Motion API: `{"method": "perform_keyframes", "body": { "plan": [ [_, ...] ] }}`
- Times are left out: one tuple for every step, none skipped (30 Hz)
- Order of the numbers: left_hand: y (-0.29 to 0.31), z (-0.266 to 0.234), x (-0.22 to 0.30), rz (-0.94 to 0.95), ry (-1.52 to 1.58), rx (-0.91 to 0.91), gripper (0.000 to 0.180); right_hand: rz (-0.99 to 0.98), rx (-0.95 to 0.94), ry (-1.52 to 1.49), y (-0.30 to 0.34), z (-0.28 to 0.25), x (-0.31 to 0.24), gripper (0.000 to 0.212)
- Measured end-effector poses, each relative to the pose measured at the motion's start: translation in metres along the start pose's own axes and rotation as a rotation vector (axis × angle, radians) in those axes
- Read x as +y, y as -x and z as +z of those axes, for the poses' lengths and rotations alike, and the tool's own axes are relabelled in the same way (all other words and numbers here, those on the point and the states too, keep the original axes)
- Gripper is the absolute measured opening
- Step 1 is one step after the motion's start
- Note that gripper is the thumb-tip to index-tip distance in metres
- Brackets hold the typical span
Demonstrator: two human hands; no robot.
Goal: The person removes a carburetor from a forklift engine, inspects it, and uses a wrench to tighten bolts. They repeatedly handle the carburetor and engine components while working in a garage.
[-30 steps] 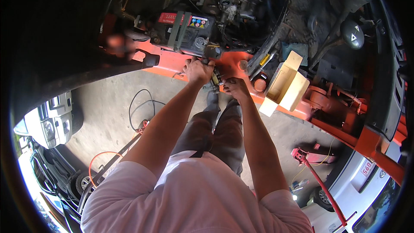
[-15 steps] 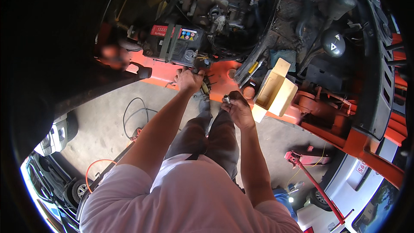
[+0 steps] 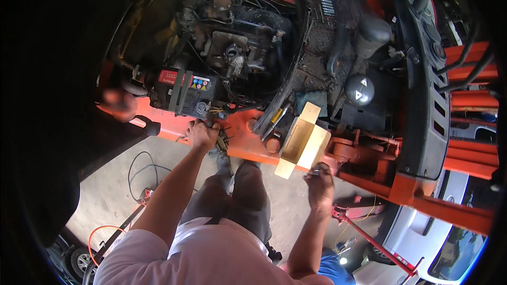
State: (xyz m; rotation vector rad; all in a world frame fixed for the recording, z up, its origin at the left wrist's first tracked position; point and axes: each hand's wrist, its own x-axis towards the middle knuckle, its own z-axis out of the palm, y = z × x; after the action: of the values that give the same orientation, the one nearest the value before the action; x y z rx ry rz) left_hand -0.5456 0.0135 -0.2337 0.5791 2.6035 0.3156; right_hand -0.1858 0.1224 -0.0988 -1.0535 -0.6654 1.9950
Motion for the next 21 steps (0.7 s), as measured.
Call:
{"method": "perform_keyframes", "body": {
  "plan": [
    [0.002, 0.0, 0.0, 0.025, 0.021, 0.02, 0.058, -0.083, 0.046, 0.029, -0.003, -0.004, -0.009, 0.017],
    [0.001, -0.001, 0.0, 0.043, 0.045, 0.023, 0.057, -0.165, 0.081, 0.048, -0.009, -0.008, -0.019, 0.014],
    [0.002, 0.0, 0.0, 0.052, 0.051, 0.024, 0.056, -0.217, 0.098, 0.104, -0.017, -0.01, -0.029, 0.01],
    [0.002, 0.001, -0.001, 0.062, 0.054, 0.024, 0.055, -0.242, 0.104, 0.183, -0.027, -0.011, -0.041, 0.013],
    [0.002, 0.003, -0.002, 0.063, 0.05, 0.074, 0.052, -0.239, 0.15, 0.162, -0.04, -0.01, -0.05, 0.016],
    [0.001, 0.006, -0.003, 0.064, 0.043, 0.051, 0.052, -0.245, 0.178, 0.138, -0.054, -0.007, -0.059, 0.019],
    [-0.001, 0.009, -0.006, 0.068, 0.026, 0.036, 0.052, -0.234, 0.19, 0.138, -0.069, -0.003, -0.068, 0.023],
    [-0.002, 0.012, -0.008, 0.07, -0.002, 0.027, 0.052, -0.221, 0.217, 0.132, -0.085, 0.002, -0.078, 0.026],
    [-0.002, 0.016, -0.011, 0.074, -0.014, 0.041, 0.056, -0.162, 0.186, 0.062, -0.102, 0.009, -0.09, 0.027],
    [-0.004, 0.019, -0.014, 0.079, -0.052, 0.038, 0.051, -0.18, 0.239, 0.052, -0.12, 0.016, -0.098, 0.027],
    [-0.006, 0.022, -0.015, 0.085, -0.096, 0.047, 0.048, -0.22, 0.336, 0.088, -0.143, 0.024, -0.104, 0.026],
    [-0.006, 0.025, -0.017, 0.049, -0.161, -0.001, 0.047, -0.265, 0.359, 0.118, -0.165, 0.031, -0.112, 0.025],
    [-0.005, 0.026, -0.017, 0.051, -0.219, 0.027, 0.047, -0.232, 0.301, 0.217, -0.188, 0.036, -0.123, 0.025],
    [-0.005, 0.026, -0.017, 0.102, -0.188, 0.085, 0.048, -0.201, 0.23, 0.318, -0.212, 0.039, -0.139, 0.025],
    [-0.003, 0.025, -0.016, 0.092, -0.142, 0.033, 0.05, -0.061, 0.131, 0.357, -0.239, 0.04, -0.155, 0.022],
    [-0.002, 0.022, -0.015, 0.076, -0.127, -0.023, 0.053, -0.157, 0.118, 0.409, -0.269, 0.041, -0.153, 0.022],
    [-0.002, 0.018, -0.013, 0.098, -0.083, -0.058, 0.048, -0.196, 0.141, 0.562, -0.308, 0.043, -0.151, 0.026],
    [-0.001, 0.014, -0.011, 0.139, -0.043, 0.012, 0.047, -0.058, -0.063, 0.583, -0.338, 0.038, -0.161, 0.029],
    [0.001, 0.011, -0.008, 0.178, -0.003, 0.083, 0.045, -0.002, 0.009, 0.846, -0.381, 0.039, -0.164, 0.03],
    [0.003, 0.007, -0.005, 0.221, 0.04, 0.155, 0.044, -0.087, 0.02, 0.878, -0.41, 0.03, -0.154, 0.027],
    [0.004, 0.005, -0.003, 0.221, 0.002, 0.173, 0.041, -0.094, 0.053, 1.042, -0.443, 0.023, -0.149, 0.032]
  ]
}}
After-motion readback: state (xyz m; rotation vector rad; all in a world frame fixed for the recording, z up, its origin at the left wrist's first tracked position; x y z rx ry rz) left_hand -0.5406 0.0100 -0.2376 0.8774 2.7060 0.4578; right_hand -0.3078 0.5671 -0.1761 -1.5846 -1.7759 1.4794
